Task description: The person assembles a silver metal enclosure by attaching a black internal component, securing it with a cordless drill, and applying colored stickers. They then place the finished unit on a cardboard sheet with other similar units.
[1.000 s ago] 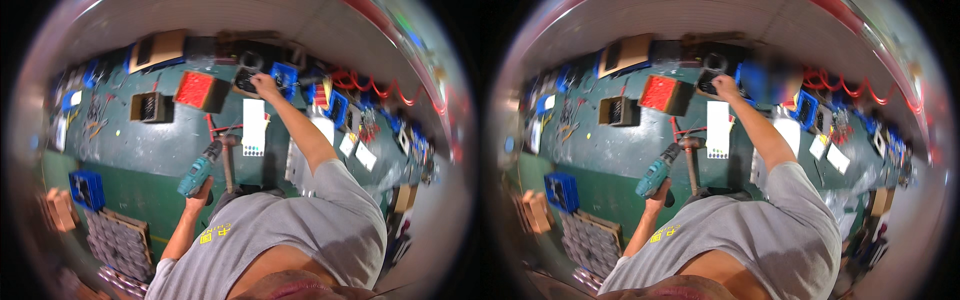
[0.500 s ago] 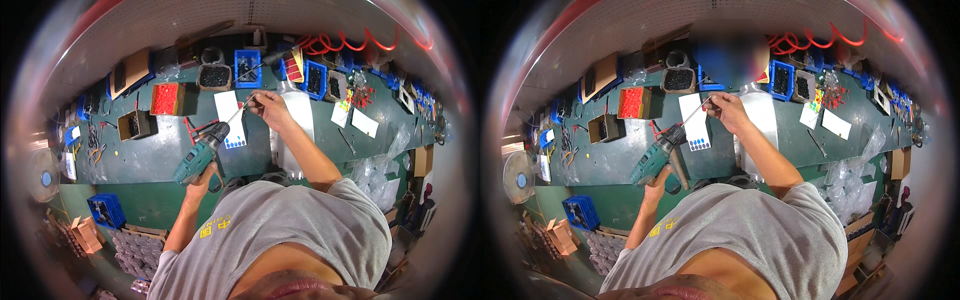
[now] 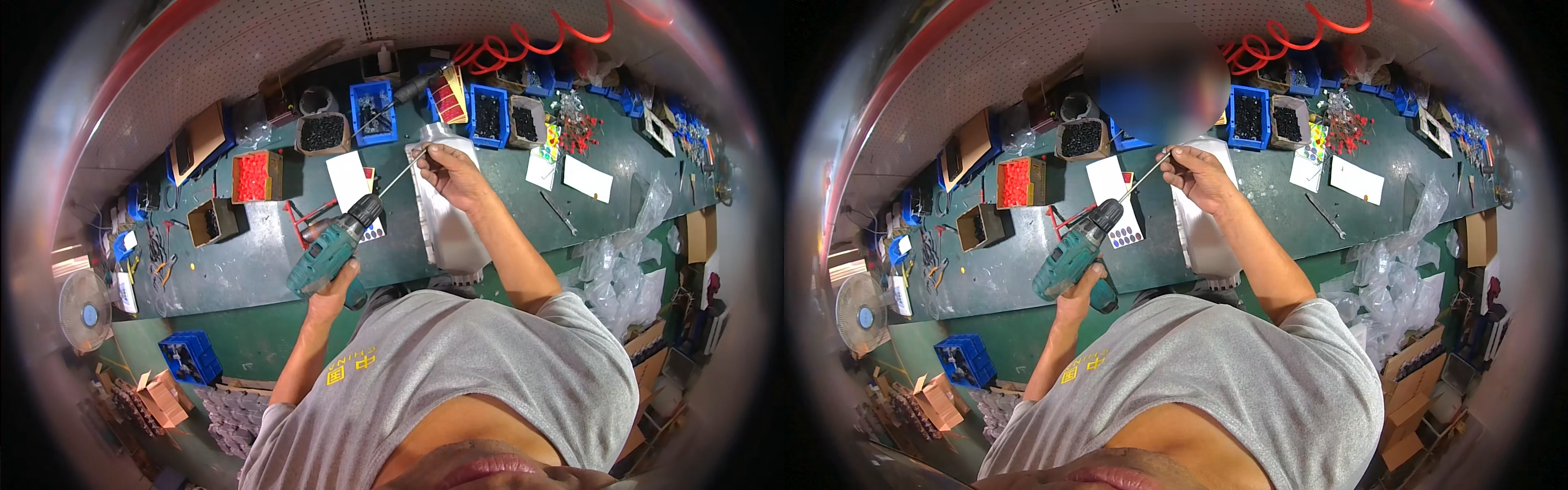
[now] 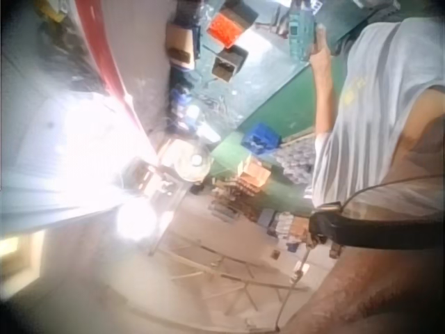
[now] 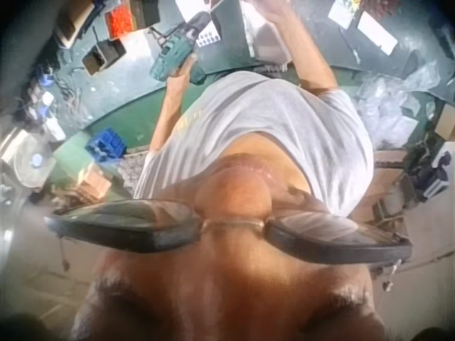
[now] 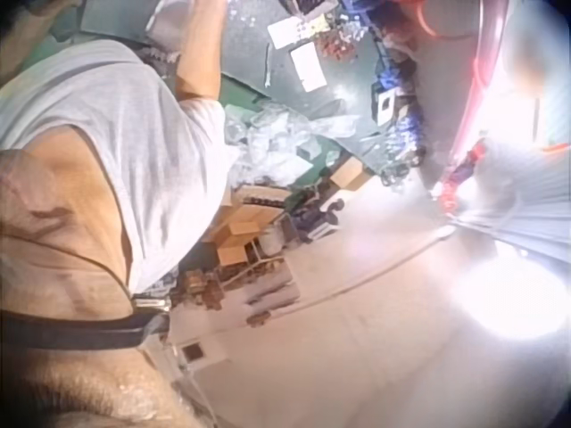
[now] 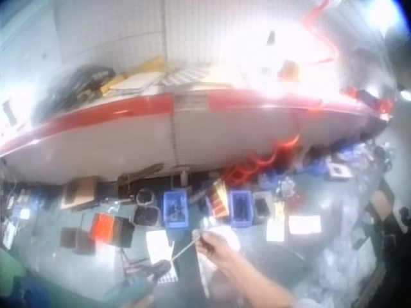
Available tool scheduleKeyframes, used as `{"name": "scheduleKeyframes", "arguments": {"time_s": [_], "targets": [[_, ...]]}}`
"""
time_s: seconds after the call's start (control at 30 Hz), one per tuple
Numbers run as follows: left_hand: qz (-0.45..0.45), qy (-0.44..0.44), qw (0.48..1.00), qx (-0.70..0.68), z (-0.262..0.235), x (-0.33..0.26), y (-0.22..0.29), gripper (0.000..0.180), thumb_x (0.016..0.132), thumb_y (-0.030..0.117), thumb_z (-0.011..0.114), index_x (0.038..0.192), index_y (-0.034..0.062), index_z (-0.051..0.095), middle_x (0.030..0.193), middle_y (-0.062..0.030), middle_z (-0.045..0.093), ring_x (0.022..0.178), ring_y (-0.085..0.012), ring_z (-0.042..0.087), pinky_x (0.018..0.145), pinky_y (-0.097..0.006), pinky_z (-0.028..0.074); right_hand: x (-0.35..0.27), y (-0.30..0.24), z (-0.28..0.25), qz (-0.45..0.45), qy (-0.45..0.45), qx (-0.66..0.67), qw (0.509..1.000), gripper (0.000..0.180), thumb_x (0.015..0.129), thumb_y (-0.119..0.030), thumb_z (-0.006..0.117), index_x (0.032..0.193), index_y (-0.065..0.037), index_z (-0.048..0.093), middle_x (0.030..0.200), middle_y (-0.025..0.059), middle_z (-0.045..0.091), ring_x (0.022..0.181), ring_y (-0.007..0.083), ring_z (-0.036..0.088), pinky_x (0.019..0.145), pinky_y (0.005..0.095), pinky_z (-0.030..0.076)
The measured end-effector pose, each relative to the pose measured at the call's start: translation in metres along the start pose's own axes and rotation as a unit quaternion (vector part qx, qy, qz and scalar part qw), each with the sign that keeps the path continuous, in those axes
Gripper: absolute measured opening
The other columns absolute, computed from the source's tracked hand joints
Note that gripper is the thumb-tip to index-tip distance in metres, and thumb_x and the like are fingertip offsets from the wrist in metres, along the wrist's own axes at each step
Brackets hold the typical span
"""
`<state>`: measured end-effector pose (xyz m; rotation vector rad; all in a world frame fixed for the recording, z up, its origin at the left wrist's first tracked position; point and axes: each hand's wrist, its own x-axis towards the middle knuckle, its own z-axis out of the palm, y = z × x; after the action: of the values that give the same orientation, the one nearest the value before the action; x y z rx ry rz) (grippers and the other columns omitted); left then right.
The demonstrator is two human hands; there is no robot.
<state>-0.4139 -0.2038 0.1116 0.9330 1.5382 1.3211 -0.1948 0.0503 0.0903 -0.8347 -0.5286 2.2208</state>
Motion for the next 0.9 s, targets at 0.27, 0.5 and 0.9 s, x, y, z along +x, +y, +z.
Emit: {"name": "scheduleKeyframes", "arguments": {"time_s": [0.27, 0.5, 0.9], "targets": [[0.016, -0.023, 0.997, 0.069, -0.017, 0.006, -0.001, 0.027, 0.090, 0.004, 0.070, 0.116, 0.0018, 0.065, 0.102, -0.0060, 0.068, 0.085, -0.0142, 0.063, 0.078, -0.031, 0.054, -0.004, -0.017, -0.017, 0.070, -0.027, -0.148, 0.986, 0.018, 0.097, -0.020, 0.068, 0.108, -0.007, 0.070, 0.093, 0.0055, 0.073, 0.076, 0.0081, 0.065, 0.061, 0.0200, 0.052], [-0.064, 0.002, 0.997, 0.048, -0.017, 0.032, -0.002, 0.023, 0.089, 0.010, 0.072, 0.112, 0.0029, 0.067, 0.096, -0.0039, 0.067, 0.086, -0.0136, 0.062, 0.077, -0.031, 0.052, -0.007, -0.021, -0.004, 0.072, 0.062, -0.056, 0.994, 0.030, 0.099, -0.018, 0.063, 0.124, -0.001, 0.065, 0.104, 0.0077, 0.070, 0.077, 0.0081, 0.060, 0.061, 0.0192, 0.049], [-0.089, -0.050, 0.983, 0.154, -0.011, 0.096, -0.007, 0.026, 0.088, 0.013, 0.075, 0.111, 0.0036, 0.069, 0.098, -0.0032, 0.070, 0.089, -0.0133, 0.064, 0.080, -0.031, 0.052, -0.037, -0.018, -0.023, 0.032, 0.127, -0.018, 0.991, 0.032, 0.097, -0.016, 0.062, 0.124, 0.002, 0.062, 0.098, 0.0096, 0.068, 0.076, 0.0120, 0.059, 0.062, 0.0236, 0.048]]}}
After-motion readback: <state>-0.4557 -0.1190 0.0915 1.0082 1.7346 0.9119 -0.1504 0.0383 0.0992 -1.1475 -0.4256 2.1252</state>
